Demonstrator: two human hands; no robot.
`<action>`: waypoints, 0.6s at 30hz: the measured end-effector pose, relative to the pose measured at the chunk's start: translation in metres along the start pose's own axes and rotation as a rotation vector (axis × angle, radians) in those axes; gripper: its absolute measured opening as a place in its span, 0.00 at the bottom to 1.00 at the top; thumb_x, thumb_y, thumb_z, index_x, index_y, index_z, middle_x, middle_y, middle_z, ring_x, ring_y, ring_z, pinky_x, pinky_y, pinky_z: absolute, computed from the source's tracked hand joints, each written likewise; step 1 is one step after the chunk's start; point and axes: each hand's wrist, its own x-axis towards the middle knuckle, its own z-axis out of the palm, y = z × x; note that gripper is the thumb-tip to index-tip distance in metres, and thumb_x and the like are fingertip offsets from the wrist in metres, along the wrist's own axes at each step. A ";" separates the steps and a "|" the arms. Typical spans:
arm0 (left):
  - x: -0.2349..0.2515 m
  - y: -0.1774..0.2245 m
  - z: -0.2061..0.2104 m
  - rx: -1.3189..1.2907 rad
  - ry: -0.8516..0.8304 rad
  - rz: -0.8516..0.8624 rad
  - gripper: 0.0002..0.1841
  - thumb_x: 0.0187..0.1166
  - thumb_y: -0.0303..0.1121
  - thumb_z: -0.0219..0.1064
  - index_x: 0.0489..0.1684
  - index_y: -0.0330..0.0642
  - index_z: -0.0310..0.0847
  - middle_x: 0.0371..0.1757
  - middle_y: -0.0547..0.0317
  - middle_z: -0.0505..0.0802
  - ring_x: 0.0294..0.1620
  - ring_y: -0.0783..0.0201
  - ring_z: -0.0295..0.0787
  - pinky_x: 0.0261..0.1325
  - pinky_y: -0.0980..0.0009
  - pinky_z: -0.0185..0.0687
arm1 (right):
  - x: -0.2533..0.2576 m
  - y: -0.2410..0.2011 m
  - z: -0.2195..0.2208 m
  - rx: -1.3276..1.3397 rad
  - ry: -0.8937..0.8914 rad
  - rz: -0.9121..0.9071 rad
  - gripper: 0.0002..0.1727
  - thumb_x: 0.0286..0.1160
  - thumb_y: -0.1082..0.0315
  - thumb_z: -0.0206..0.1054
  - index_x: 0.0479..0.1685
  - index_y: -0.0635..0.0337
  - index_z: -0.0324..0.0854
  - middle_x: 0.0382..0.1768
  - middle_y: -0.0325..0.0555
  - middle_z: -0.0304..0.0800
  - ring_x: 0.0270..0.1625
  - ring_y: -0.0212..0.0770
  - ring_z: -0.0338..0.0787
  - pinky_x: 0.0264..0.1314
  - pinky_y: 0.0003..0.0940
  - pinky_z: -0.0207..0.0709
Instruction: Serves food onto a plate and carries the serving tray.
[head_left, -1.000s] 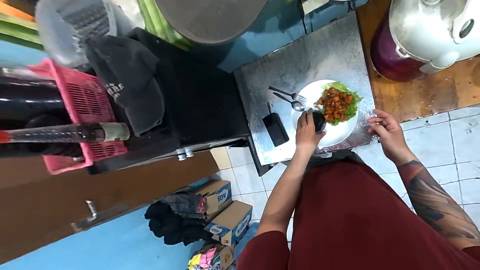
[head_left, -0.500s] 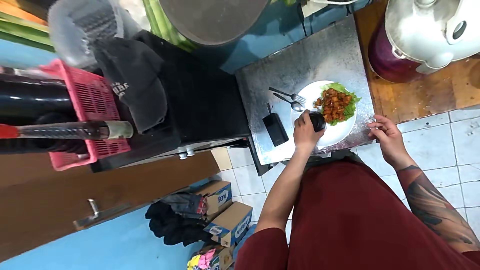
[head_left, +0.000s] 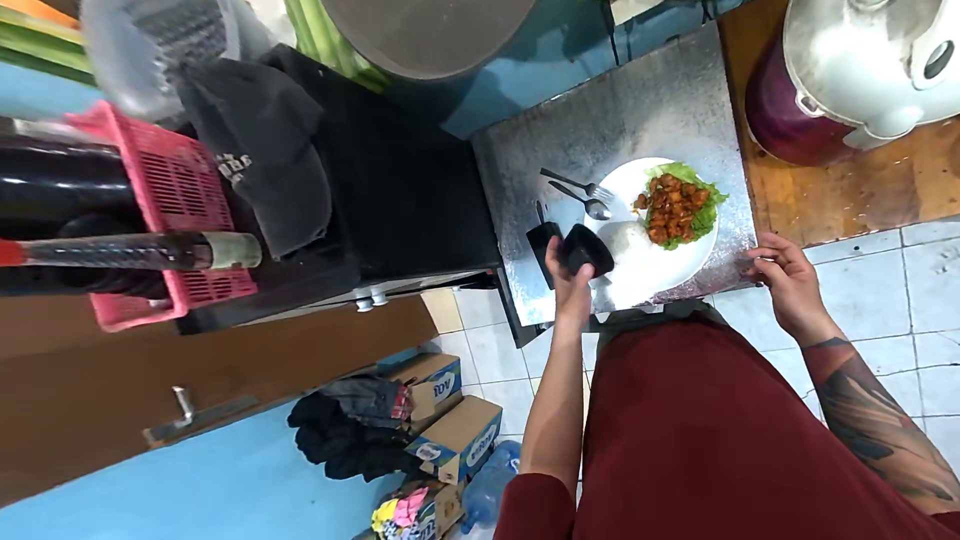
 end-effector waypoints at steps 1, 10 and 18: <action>-0.006 -0.004 -0.010 -0.146 -0.003 0.020 0.57 0.64 0.63 0.78 0.94 0.65 0.42 0.85 0.62 0.72 0.79 0.60 0.74 0.77 0.54 0.76 | 0.000 0.000 -0.001 0.002 0.007 -0.003 0.25 0.84 0.69 0.61 0.81 0.48 0.71 0.58 0.41 0.89 0.45 0.38 0.90 0.51 0.38 0.86; 0.055 0.040 -0.071 -0.136 0.068 0.292 0.79 0.44 0.50 0.94 0.94 0.51 0.23 0.84 0.43 0.70 0.77 0.47 0.78 0.74 0.44 0.82 | 0.027 -0.056 0.027 -0.118 -0.071 -0.212 0.25 0.84 0.68 0.59 0.81 0.51 0.67 0.58 0.39 0.88 0.44 0.35 0.89 0.49 0.34 0.86; 0.194 0.022 -0.095 0.390 0.454 0.306 0.79 0.42 0.40 0.94 0.94 0.40 0.24 0.82 0.35 0.71 0.81 0.51 0.75 0.79 0.57 0.78 | 0.097 -0.131 0.154 -0.683 -0.391 -0.485 0.22 0.87 0.62 0.57 0.76 0.54 0.78 0.58 0.46 0.90 0.62 0.40 0.88 0.69 0.43 0.83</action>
